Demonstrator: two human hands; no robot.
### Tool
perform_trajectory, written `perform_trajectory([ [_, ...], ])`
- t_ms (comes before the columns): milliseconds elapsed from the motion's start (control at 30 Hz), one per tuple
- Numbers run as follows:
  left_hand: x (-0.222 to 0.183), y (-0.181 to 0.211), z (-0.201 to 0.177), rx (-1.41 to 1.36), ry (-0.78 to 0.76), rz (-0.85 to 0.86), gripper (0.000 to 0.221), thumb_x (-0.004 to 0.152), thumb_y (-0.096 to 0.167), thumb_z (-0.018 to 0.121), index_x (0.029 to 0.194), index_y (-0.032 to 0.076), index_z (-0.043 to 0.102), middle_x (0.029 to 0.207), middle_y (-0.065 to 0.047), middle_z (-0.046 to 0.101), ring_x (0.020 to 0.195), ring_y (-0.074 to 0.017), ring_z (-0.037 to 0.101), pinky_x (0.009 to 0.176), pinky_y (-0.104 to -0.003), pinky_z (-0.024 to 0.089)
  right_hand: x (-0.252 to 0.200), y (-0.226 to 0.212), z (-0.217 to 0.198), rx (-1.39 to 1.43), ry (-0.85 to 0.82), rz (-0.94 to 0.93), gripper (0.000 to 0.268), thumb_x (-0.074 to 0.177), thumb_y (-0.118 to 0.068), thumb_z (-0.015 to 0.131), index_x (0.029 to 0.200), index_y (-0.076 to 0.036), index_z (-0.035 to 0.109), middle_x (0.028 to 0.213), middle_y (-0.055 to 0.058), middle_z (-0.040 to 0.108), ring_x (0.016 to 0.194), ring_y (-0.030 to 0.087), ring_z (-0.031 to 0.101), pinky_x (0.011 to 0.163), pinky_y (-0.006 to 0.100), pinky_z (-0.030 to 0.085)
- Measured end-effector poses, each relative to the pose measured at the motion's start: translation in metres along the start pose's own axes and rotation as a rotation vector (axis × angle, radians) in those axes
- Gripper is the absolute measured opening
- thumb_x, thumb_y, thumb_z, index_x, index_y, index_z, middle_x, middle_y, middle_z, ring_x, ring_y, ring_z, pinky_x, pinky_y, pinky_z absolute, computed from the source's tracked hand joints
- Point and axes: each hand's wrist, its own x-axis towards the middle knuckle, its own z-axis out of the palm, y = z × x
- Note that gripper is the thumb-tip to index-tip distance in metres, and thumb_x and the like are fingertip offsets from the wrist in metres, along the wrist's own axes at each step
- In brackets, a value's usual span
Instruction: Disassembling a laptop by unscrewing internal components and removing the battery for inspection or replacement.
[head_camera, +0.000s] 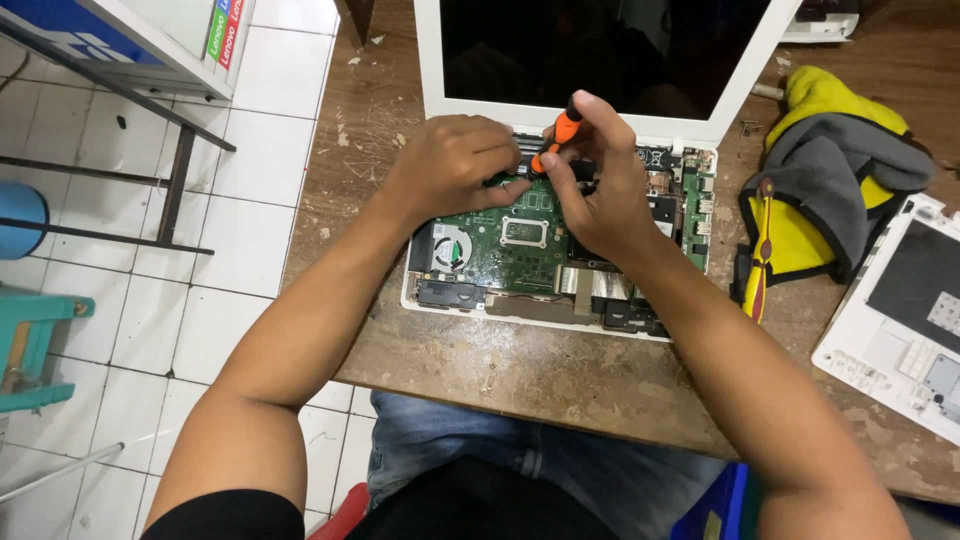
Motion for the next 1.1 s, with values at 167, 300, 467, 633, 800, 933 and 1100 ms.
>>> perform_trajectory([
  [167, -0.002, 0.0, 0.002, 0.036, -0.003, 0.003, 0.027, 0.1, 0.029, 0.073, 0.08, 0.012, 0.067, 0.076, 0.0, 0.068, 0.066, -0.0165, 0.067, 0.043, -0.03, 0.051, 0.003, -0.001, 0.0, 0.004, 0.003, -0.046, 0.064, 0.109, 0.01, 0.063, 0.157, -0.013, 0.027, 0.118, 0.019, 0.052, 0.1, 0.026, 0.06, 0.083, 0.031, 0.057],
  [300, 0.0, 0.0, 0.0, 0.043, -0.004, 0.011, 0.025, 0.099, 0.026, 0.075, 0.08, 0.011, 0.067, 0.076, 0.0, 0.068, 0.065, -0.0167, 0.067, 0.045, -0.03, 0.052, 0.007, -0.002, 0.0, -0.043, 0.007, -0.089, 0.074, 0.103, 0.015, 0.073, 0.155, -0.017, 0.029, 0.119, 0.02, 0.047, 0.094, 0.026, 0.055, 0.076, 0.031, 0.056],
  [467, -0.01, -0.005, 0.019, -0.058, 0.102, -0.033, 0.027, 0.085, 0.024, 0.088, 0.071, 0.014, 0.067, 0.075, -0.001, 0.072, 0.087, -0.0209, 0.076, 0.069, -0.029, 0.061, 0.005, 0.017, 0.005, -0.04, 0.049, -0.142, 0.059, 0.103, 0.002, 0.066, 0.152, 0.002, 0.032, 0.111, 0.021, 0.051, 0.083, 0.032, 0.065, 0.068, 0.043, 0.062],
  [633, -0.002, -0.001, 0.009, -0.054, 0.09, -0.014, 0.028, 0.086, 0.022, 0.088, 0.071, 0.013, 0.066, 0.076, -0.001, 0.072, 0.088, -0.0214, 0.076, 0.069, -0.029, 0.06, 0.007, 0.004, 0.004, 0.002, 0.033, -0.095, 0.054, 0.107, 0.003, 0.053, 0.154, 0.0, 0.028, 0.114, 0.021, 0.055, 0.089, 0.033, 0.068, 0.075, 0.043, 0.062],
  [800, -0.004, 0.0, 0.008, -0.045, 0.048, -0.053, 0.028, 0.085, 0.023, 0.089, 0.07, 0.014, 0.068, 0.075, 0.0, 0.073, 0.088, -0.02, 0.076, 0.07, -0.026, 0.06, 0.008, 0.002, 0.005, -0.038, 0.05, -0.141, 0.061, 0.098, 0.003, 0.072, 0.149, 0.0, 0.038, 0.111, 0.017, 0.056, 0.09, 0.032, 0.067, 0.075, 0.043, 0.06],
  [933, 0.002, 0.001, 0.006, -0.073, 0.069, -0.056, 0.026, 0.083, 0.019, 0.089, 0.07, 0.012, 0.068, 0.074, -0.002, 0.073, 0.087, -0.0216, 0.076, 0.068, -0.028, 0.06, 0.012, 0.006, 0.003, -0.076, 0.033, -0.165, 0.054, 0.098, 0.004, 0.07, 0.145, 0.0, 0.043, 0.106, 0.015, 0.057, 0.088, 0.03, 0.066, 0.073, 0.042, 0.059],
  [1100, 0.0, 0.001, 0.002, -0.112, 0.061, -0.077, 0.025, 0.084, 0.016, 0.089, 0.072, 0.011, 0.067, 0.077, -0.002, 0.074, 0.09, -0.0219, 0.076, 0.07, -0.029, 0.06, 0.009, 0.0, 0.007, 0.025, -0.01, -0.163, 0.045, 0.101, 0.004, 0.059, 0.144, 0.0, 0.045, 0.105, 0.016, 0.062, 0.089, 0.03, 0.066, 0.078, 0.043, 0.058],
])
